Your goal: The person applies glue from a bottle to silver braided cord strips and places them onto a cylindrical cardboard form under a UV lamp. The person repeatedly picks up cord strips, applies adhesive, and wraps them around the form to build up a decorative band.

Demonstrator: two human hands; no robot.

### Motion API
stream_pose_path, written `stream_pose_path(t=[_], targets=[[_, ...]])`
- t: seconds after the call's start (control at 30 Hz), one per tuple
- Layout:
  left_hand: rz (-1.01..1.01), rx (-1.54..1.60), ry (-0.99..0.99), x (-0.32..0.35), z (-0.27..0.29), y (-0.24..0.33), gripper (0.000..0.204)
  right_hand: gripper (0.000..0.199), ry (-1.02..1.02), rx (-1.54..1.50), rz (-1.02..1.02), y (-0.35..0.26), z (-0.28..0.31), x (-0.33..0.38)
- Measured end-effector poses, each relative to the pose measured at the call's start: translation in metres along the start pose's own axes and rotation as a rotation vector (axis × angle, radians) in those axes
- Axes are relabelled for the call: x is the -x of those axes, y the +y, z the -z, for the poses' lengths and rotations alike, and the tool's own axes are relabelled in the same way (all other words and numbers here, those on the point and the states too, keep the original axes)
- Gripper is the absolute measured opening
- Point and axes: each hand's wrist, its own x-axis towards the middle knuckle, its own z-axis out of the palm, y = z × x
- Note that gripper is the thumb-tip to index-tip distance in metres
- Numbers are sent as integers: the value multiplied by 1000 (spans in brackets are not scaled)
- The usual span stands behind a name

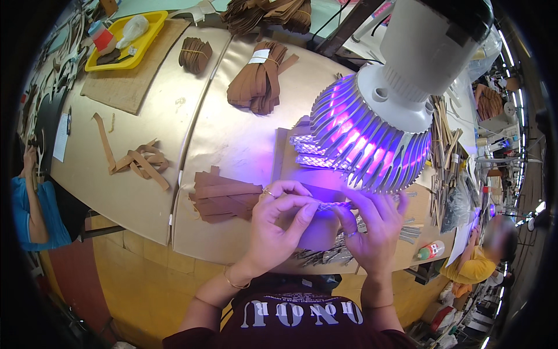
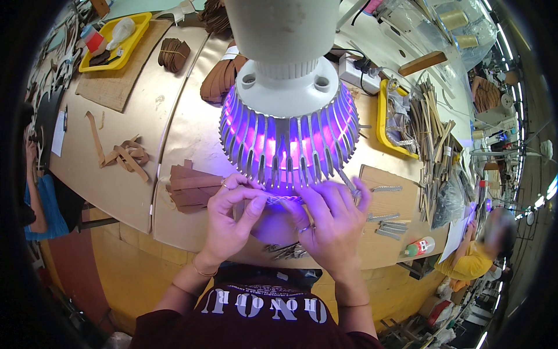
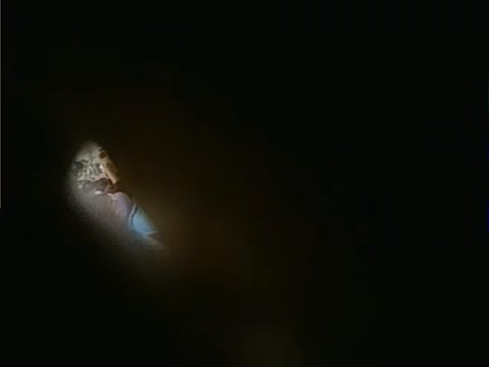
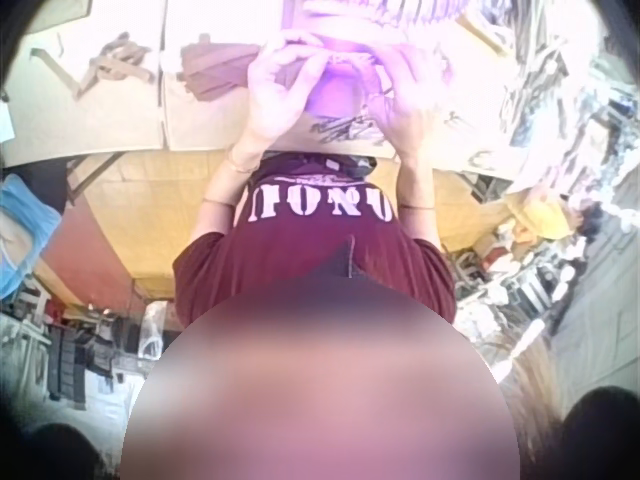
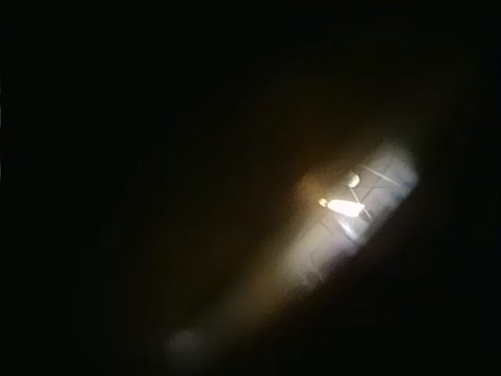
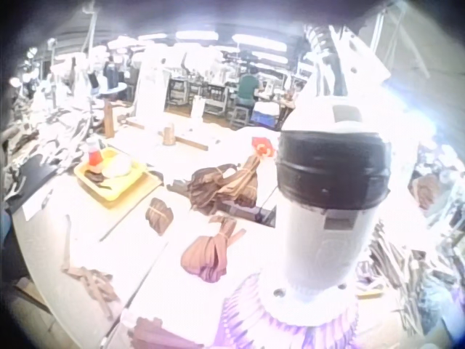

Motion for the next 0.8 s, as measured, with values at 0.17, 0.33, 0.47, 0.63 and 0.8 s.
stream_pose_path(t=[0.17, 0.33, 0.47, 0.63, 0.8], targets=[[36, 211, -14, 7, -6, 7, 15, 13, -99, -611, -379, -11, 0, 4], [126, 344, -11, 15, -16, 12, 15, 12, -145, -894, -431, -16, 3, 15], [117, 421, 21, 18, -21, 15, 12, 14, -101, -944, -223, -10, 2, 21], [109, 552, 93, 14, -23, 29, 14, 22, -19, -839, -223, 25, 7, 34], [112, 517, -6, 9, -32, 38, 14, 21, 110, -466, -447, 81, 16, 58]])
